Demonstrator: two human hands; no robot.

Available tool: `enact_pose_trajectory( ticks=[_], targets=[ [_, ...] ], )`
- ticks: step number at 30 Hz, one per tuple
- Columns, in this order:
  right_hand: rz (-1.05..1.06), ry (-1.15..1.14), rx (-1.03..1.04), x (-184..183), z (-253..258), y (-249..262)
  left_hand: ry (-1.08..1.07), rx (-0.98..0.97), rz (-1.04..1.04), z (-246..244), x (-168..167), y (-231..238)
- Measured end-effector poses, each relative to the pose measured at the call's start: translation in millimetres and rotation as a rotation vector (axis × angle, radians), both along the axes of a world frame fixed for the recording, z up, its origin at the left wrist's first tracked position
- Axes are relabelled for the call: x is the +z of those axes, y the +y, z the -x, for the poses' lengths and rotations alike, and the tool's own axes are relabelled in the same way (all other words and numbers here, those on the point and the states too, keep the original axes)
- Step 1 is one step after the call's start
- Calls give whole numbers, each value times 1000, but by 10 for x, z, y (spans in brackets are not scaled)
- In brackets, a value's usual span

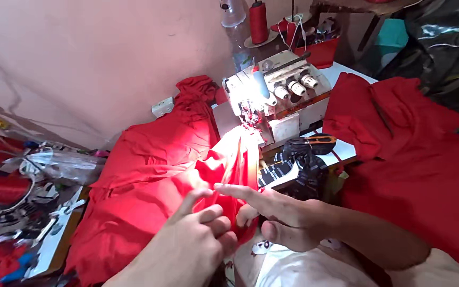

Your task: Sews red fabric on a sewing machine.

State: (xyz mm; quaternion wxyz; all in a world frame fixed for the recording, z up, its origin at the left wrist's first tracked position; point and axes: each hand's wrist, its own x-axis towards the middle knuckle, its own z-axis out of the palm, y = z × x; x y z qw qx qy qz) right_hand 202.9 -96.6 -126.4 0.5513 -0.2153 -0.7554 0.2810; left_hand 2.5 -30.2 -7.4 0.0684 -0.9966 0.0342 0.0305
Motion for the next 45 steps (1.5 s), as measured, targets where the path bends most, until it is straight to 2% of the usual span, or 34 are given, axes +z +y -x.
enact_pose_trajectory(
  ticks=[2, 5, 11, 20, 22, 25, 26, 27, 29, 30, 33, 35, 36, 38, 40, 42, 43, 45],
  targets=[
    [-9, -11, 8, 5, 17, 17, -99, 33, -52, 27, -64, 88],
    [8, -35, 25, 39, 32, 18, -184, 56, -21, 3, -152, 221],
    [10, -64, 36, 146, 20, 42, -41, 21, 350, -23, -241, 552],
    [-33, -87, 64, 283, -136, 39, -24, -89, 357, -201, 33, 549],
    [-96, -133, -123, 280, -198, 24, -22, -68, 310, -186, 137, 596],
    [-228, -341, -737, 119, -319, 97, -41, 63, 297, -57, 351, 816],
    [-173, -462, -835, 46, -375, 153, -44, 118, 324, 5, 432, 905],
    [-33, -630, -810, 18, -423, 187, -33, 157, 364, 59, 514, 978],
    [433, -947, -435, 175, -423, 310, 11, 124, 528, 138, 619, 1074],
    [521, -983, -300, 168, -350, 435, 18, 64, 630, 178, 619, 1081],
    [368, -707, -279, -82, 12, 785, -21, 54, 790, 183, 571, 761],
    [447, -497, -269, -126, 142, 888, -54, -15, 783, 277, 467, 784],
    [502, -527, -248, -61, 130, 894, -40, -23, 753, 313, 486, 831],
    [469, -639, -249, 34, 61, 886, 1, 153, 674, 255, 710, 730],
    [269, -490, -365, -147, -61, 799, -31, 292, 630, 268, 760, 693],
    [-57, -208, -646, -350, -178, 754, -76, 332, 628, 337, 685, 744],
    [-156, -131, -778, -380, -237, 790, -103, 338, 635, 358, 651, 754],
    [-167, -105, -897, -381, -341, 879, -146, 317, 656, 395, 602, 796]
  ],
)
